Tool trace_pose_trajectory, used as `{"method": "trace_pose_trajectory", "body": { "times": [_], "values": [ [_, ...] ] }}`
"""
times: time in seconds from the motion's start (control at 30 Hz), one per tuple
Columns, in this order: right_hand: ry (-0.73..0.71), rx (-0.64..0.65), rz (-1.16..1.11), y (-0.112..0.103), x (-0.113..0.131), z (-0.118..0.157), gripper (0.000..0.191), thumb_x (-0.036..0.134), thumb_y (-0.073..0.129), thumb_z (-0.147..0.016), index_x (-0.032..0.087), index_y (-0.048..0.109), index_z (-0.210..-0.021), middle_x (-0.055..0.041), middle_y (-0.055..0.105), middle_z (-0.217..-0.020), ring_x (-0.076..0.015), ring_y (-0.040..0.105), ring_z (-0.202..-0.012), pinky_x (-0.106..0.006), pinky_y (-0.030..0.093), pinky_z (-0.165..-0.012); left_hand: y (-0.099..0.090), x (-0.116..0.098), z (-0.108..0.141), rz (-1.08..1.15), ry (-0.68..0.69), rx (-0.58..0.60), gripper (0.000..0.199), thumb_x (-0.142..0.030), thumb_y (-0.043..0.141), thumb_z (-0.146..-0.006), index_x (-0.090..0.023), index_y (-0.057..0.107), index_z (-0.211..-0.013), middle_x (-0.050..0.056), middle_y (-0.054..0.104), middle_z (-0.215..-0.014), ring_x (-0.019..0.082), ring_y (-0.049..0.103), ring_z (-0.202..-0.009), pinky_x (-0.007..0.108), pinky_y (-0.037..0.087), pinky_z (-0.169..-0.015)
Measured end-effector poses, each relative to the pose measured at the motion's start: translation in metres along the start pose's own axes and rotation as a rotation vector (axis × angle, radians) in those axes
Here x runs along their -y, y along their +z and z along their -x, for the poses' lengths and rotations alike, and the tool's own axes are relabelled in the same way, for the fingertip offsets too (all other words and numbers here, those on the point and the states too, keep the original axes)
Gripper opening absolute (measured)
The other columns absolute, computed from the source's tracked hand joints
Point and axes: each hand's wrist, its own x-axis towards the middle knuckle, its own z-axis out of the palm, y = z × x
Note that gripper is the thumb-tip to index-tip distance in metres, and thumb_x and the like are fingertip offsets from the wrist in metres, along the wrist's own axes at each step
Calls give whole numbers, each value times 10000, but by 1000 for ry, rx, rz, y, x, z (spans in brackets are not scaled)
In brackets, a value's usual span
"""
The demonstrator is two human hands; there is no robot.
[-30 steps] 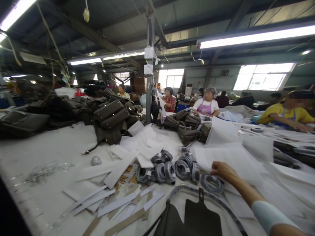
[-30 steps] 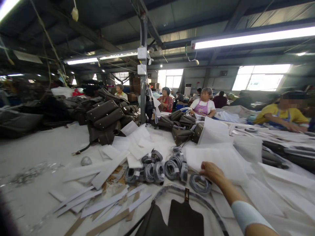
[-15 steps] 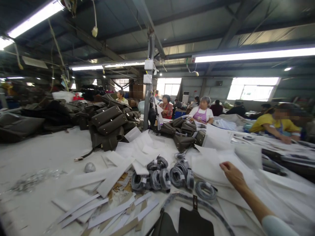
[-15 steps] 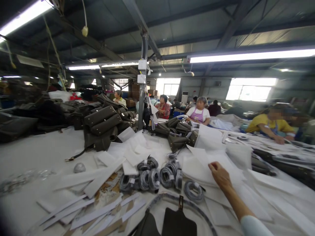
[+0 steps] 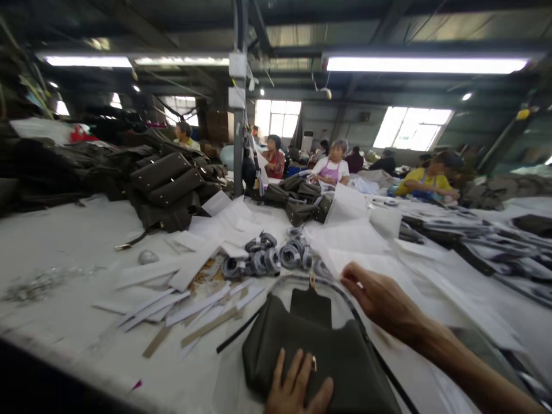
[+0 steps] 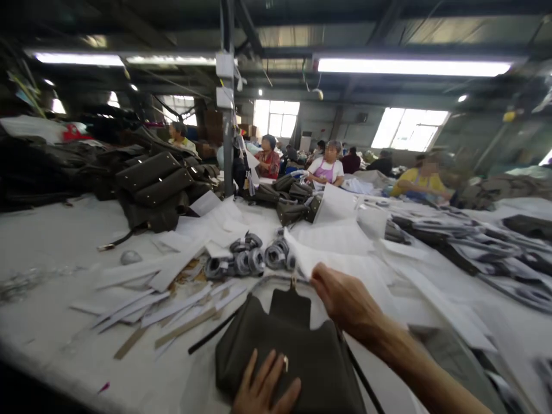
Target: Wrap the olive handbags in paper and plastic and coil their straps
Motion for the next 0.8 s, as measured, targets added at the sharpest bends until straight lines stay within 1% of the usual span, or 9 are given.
{"method": "trace_pose_trajectory", "body": {
  "times": [0.07,0.13,0.23,0.3,0.43,0.57,0.67,0.73,0.8],
  "values": [
    [-68,164,7,26,43,33,178,318,405,-967,224,526,-878,-24,655,-752,-186,604,-654,-278,348,-604,-4,-4,1,29,-8,91,728,-533,625,-848,-313,346,-1484,146,502,-1434,362,455,-1325,608,407,-1036],
    [-79,270,9,60,74,57,133,238,439,-947,205,544,-873,-36,652,-758,-183,598,-658,-278,343,-601,-7,-9,1,87,-60,144,693,-508,595,-878,-307,335,-1488,134,516,-1424,349,462,-1321,613,373,-1064],
    [-60,273,-11,106,97,75,87,164,494,-907,186,563,-860,-55,653,-818,-206,601,-791,-298,386,-711,-8,-16,1,107,-135,109,539,-366,527,-938,-261,404,-1452,126,644,-1252,315,566,-1194,565,402,-1042],
    [-17,214,-80,125,100,79,77,153,506,-905,186,565,-868,-56,658,-881,-215,589,-895,-325,396,-813,-7,-19,4,57,-113,67,511,-282,510,-937,-195,430,-1435,148,660,-1218,330,569,-1183,551,410,-1024],
    [34,123,-241,136,99,81,59,151,521,-913,193,562,-904,-37,661,-973,-194,571,-971,-372,371,-973,-23,-16,13,14,-3,41,510,-206,499,-914,-79,443,-1406,187,609,-1299,348,486,-1291,530,387,-1062],
    [14,91,-340,140,96,86,62,131,557,-874,192,563,-862,-30,660,-1024,-181,574,-1008,-410,333,-1075,-73,-5,7,295,-35,1,306,-169,456,-927,-108,607,-1186,138,685,-1137,247,602,-1150,383,484,-993],
    [-70,63,-352,151,91,92,55,152,567,-861,188,596,-890,-56,659,-1070,-197,575,-1046,-439,328,-1107,-111,6,-22,574,-145,-52,200,-144,451,-943,-190,645,-961,45,704,-856,156,667,-852,269,535,-816],
    [-152,21,-331,160,89,95,183,173,533,-881,179,619,-1041,-86,658,-1109,-223,573,-1085,-477,321,-1122,-119,14,-50,632,-171,-67,184,-164,472,-945,-191,645,-999,58,710,-912,167,666,-903,287,531,-850],
    [-226,-48,-322,164,87,96,349,170,485,-890,148,572,-1228,-138,630,-1204,-257,548,-1153,-513,335,-1111,-108,24,-77,644,-213,-3,235,-184,449,-958,-199,652,-1074,73,713,-1049,189,646,-1044,333,506,-952]
  ]
}}
